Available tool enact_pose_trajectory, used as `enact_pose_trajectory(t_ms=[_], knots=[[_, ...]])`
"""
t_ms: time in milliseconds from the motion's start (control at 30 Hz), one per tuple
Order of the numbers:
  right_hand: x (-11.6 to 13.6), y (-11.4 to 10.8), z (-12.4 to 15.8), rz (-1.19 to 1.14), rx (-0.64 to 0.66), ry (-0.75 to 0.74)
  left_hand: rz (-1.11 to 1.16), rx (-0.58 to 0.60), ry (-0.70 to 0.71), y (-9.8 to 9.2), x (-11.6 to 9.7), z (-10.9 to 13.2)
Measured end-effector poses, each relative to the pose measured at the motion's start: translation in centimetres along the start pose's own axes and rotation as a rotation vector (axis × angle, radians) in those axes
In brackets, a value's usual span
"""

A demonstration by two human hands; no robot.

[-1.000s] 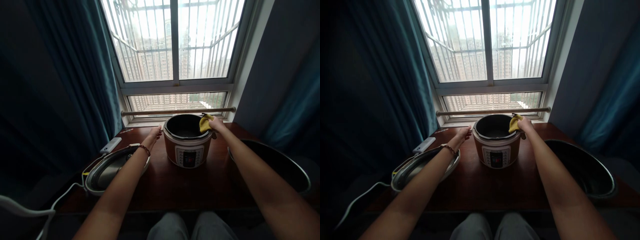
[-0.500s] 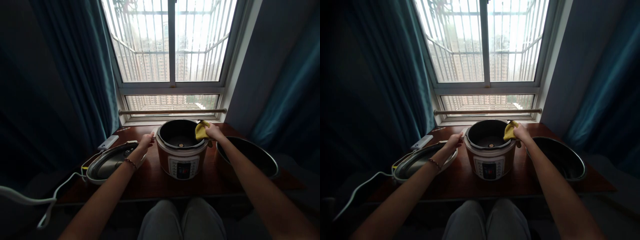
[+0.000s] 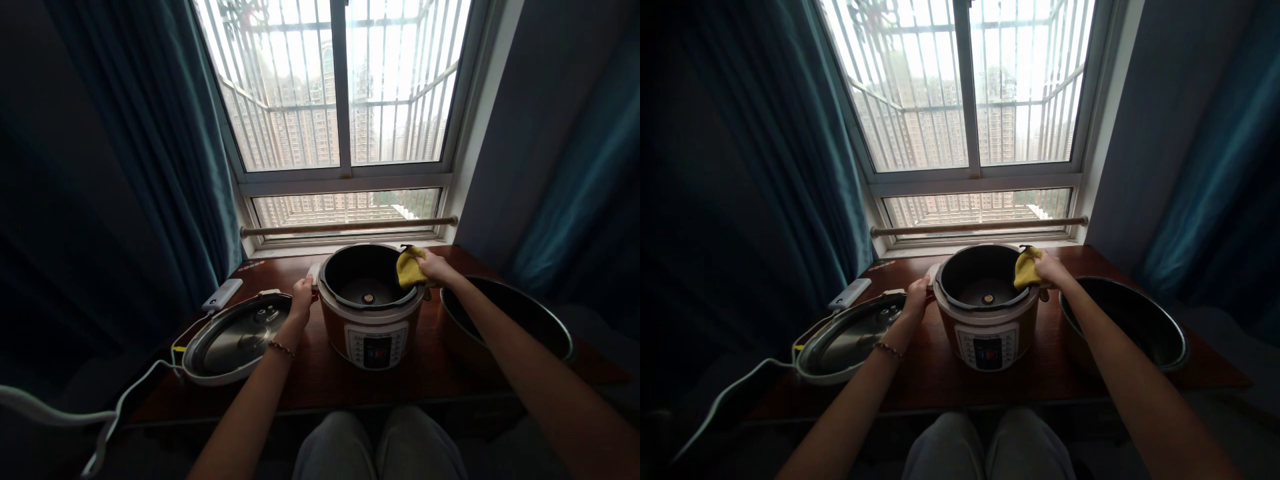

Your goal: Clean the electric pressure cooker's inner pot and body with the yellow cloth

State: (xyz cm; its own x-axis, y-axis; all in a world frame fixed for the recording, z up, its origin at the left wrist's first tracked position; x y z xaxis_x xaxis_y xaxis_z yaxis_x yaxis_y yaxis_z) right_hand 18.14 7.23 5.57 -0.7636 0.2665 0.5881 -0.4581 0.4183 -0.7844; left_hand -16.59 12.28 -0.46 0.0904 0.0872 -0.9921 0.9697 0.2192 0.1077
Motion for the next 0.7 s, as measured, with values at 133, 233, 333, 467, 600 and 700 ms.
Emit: enact_pose_trajectory(t_ms=[133, 233, 333, 467, 600, 700], knots=[[0.27, -0.26, 0.2, 0.061, 0.001, 0.013, 0.014, 0.011, 0.007, -0.37, -0.01, 0.07], [0.31, -0.25, 0.16, 0.084, 0.005, 0.006, 0.018, 0.005, 0.008, -0.58, 0.01, 0.17], [0.25, -0.15, 0.07, 0.098, 0.01, 0.007, 0.016, 0.017, -0.004, -0.72, -0.04, 0.17], [0.12, 0.01, 0.07, 0.109, 0.009, 0.018, 0.015, 0.03, -0.019, -0.81, -0.02, -0.04], [0.03, 0.1, 0.14, 0.123, 0.007, 0.022, 0.032, 0.018, -0.019, -0.7, 0.28, -0.31], [0.05, 0.03, 0.14, 0.131, 0.004, 0.016, 0.051, 0.009, -0.021, -0.55, 0.41, -0.32]])
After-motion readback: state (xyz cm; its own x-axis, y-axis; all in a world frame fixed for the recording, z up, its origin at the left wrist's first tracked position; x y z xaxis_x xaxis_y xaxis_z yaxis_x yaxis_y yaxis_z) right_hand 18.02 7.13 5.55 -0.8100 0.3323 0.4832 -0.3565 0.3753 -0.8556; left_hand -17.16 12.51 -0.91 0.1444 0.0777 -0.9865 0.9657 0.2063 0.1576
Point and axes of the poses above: each hand's wrist, its own z-axis away from the middle knuckle, its own y-axis out of the palm, x = y × z, the point moved 1 cm from there along -z, towards the middle knuckle, and after that the axes turned 7 degrees about -x, right-handed, at the moved point
